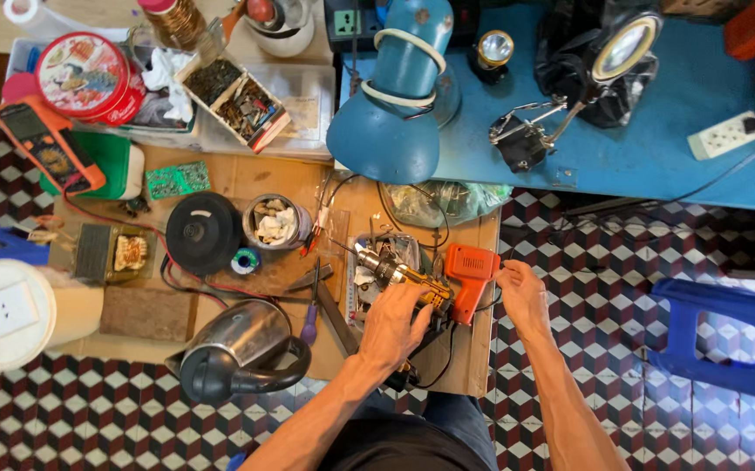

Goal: The person measures a transformer-like component with a ruler at a cluttered workbench, then unwraps an electric kettle from a plastic bag and handles its base and lid. They pick up a drill and a heat gun, work on the kettle parts, and finally place items into a plastic bag.

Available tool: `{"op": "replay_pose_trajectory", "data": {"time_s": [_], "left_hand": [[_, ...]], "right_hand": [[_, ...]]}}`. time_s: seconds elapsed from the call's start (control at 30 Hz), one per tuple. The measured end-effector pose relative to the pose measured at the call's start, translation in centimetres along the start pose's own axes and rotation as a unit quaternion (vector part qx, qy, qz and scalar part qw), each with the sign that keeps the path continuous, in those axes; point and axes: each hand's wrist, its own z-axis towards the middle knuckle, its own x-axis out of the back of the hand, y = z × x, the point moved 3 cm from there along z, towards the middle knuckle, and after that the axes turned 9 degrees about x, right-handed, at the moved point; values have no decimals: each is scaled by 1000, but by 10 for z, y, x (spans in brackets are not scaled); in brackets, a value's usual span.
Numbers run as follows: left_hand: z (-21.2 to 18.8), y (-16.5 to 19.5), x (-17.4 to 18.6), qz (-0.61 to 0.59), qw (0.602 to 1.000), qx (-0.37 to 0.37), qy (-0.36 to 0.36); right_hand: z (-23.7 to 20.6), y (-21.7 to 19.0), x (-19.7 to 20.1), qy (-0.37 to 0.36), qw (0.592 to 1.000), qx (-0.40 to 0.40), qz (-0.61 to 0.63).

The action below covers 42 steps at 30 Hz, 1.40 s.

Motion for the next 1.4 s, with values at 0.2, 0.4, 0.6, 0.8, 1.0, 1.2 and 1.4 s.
{"op": "replay_pose_trajectory", "data": {"time_s": [0.2,0.4,0.6,0.8,1.0,1.2,1.4], "left_hand": [[-41,-28,-6,163,953,247,68],[-29,-30,-26,224,921,318,32],[-16,-20,-22,260,898,355,17],[-22,-16,-22,259,908,322,73],[-27,-17,-29,244,919,300,83],[-28,-20,-30,223,922,310,59],[-35,-26,-30,211,931,297,13]], "right_hand": [[-2,4,-57,-226,974,14,-24],[-10,-26,-83,-321,942,-50,77],[4,-10,-58,-316,943,-15,101],[-11,31,-24,-151,981,-100,75],[-21,21,-60,-132,978,-156,51],[-10,20,-68,-114,956,-181,198],[-19,35,-33,-108,908,-238,327]]}}
